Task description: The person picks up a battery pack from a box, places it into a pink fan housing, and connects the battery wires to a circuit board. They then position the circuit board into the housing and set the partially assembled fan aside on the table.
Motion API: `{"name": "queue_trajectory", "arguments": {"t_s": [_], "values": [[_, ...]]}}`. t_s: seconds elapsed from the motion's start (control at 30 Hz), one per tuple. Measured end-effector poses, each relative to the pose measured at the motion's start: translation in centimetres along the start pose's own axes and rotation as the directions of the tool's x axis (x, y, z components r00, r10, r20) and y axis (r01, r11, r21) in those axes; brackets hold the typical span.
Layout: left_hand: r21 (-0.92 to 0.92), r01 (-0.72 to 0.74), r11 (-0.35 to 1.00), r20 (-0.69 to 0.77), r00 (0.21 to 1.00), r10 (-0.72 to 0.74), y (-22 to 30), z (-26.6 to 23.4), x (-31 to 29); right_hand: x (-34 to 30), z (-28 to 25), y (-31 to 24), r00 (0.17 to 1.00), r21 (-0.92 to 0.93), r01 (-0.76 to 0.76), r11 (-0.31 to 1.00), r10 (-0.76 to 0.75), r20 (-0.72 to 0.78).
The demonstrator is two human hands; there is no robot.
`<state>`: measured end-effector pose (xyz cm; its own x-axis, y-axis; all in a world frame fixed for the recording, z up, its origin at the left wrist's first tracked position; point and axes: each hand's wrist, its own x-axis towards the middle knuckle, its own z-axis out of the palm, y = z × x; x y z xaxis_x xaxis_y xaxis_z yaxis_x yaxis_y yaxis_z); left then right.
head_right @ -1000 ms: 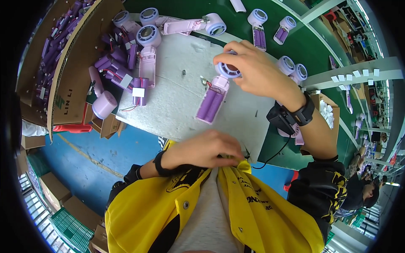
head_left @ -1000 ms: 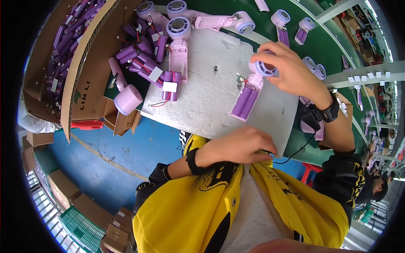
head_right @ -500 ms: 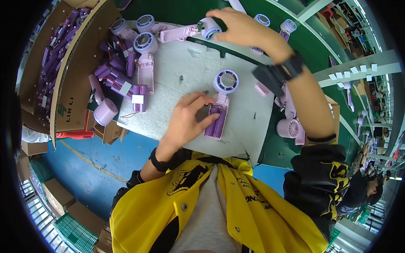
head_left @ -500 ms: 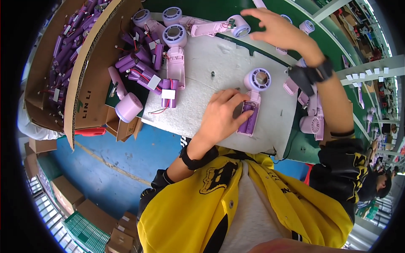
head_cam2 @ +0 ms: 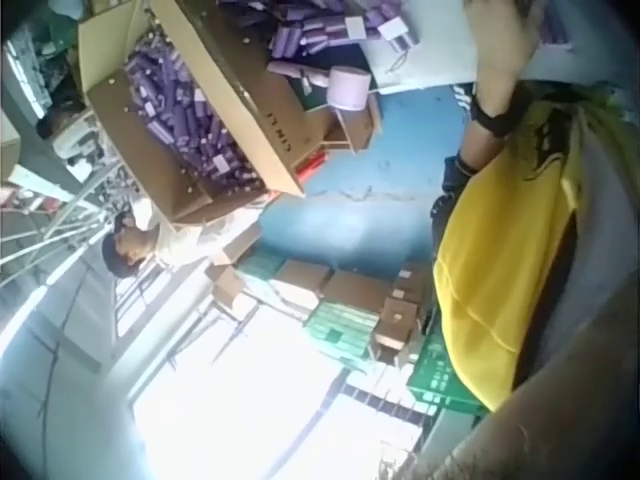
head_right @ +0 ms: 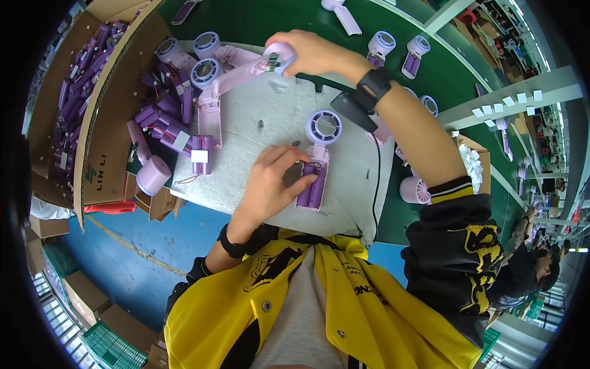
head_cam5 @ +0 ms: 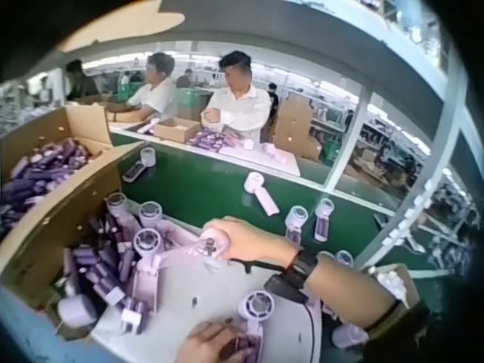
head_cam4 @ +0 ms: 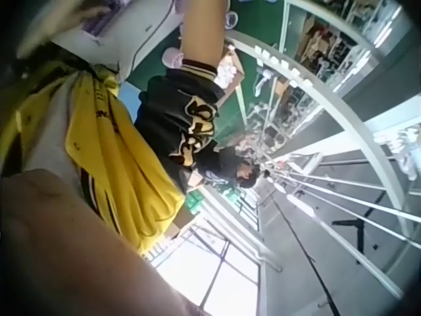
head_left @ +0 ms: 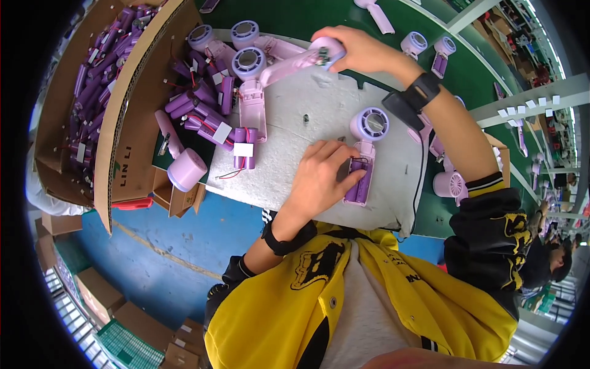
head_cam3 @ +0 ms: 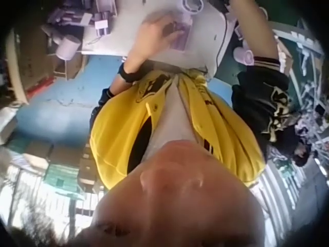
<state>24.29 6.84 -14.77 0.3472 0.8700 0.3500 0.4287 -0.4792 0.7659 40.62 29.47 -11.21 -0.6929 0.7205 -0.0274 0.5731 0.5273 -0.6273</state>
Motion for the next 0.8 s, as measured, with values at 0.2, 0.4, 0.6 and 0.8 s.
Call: {"name": "queue_trajectory", "arguments": {"t_s": [0.2, 0.4, 0.6, 0.8], "values": [[-0.003, 0.0, 1.0, -0.01, 1.0, 0.0, -0.1, 0.0, -0.1, -0.5, 1.0, -0.1, 0.992, -0.122, 0.096, 0.988, -0.104, -0.067], [-0.046, 0.104, 0.994, 0.017, 0.995, -0.103, 0.5, -0.2, -0.1, -2.9, -1.6, -2.2, 0.99, -0.068, -0.137, 0.988, 0.136, -0.019], [-0.015, 0.28, 0.96, 0.123, 0.953, -0.277, 0.9, -1.1, 0.7, -7.8, -3.2, -6.5, 0.981, -0.204, 0.084, 0.975, -0.117, -0.156], [-0.111, 0.251, 0.962, 0.182, 0.956, -0.229, 0.6, -1.1, 1.3, -17.9, 1.2, -12.0, 0.981, -0.094, -0.144, 0.985, 0.13, -0.142]]}}
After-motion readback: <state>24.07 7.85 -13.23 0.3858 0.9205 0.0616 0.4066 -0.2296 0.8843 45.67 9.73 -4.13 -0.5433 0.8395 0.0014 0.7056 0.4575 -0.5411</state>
